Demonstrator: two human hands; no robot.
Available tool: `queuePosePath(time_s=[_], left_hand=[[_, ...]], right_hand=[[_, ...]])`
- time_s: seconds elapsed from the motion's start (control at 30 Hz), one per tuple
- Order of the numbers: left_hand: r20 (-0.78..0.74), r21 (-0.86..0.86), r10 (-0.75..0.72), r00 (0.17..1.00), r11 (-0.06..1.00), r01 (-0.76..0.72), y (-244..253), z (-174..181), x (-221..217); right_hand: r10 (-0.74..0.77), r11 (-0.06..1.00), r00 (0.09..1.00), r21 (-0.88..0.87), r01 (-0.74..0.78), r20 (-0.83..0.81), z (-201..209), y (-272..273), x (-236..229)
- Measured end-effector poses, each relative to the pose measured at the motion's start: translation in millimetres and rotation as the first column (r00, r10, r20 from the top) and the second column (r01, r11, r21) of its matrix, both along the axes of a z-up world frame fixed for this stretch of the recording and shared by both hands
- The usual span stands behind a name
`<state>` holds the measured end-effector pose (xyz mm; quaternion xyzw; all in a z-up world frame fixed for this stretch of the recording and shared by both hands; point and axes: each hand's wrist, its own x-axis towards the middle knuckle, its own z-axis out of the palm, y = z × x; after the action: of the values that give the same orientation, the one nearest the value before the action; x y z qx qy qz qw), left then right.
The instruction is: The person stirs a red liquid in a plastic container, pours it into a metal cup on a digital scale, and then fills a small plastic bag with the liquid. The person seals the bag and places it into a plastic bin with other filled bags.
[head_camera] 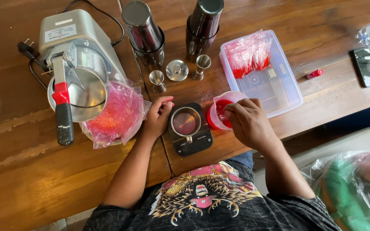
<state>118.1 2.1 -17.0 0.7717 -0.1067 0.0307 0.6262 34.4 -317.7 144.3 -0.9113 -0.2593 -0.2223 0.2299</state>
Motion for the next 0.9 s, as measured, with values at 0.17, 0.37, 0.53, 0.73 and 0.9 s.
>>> queuePosePath(time_s=[0.17,0.37,0.53,0.73,0.9], left_hand=[[-0.011,0.001,-0.006,1.0,1.0,0.006,0,-3,0],[0.015,0.007,0.025,1.0,1.0,-0.025,-3,-3,-1],[0.027,0.024,0.029,0.999,0.999,-0.03,-1,-8,-1],[0.026,0.031,0.016,1.0,0.999,-0.017,-1,0,-3],[0.038,0.027,0.01,0.999,1.0,-0.011,-2,-5,-1]], right_hand=[[0.063,0.998,0.996,-0.013,-0.064,-0.065,13,-5,-5],[0.018,0.992,0.999,-0.124,-0.022,-0.032,6,-16,1],[-0.007,0.996,1.0,-0.084,0.009,0.025,-2,-9,5],[0.069,0.996,0.995,0.067,-0.064,-0.073,5,-1,-2],[0.02,0.997,1.0,-0.08,-0.018,0.024,-9,-15,-3]])
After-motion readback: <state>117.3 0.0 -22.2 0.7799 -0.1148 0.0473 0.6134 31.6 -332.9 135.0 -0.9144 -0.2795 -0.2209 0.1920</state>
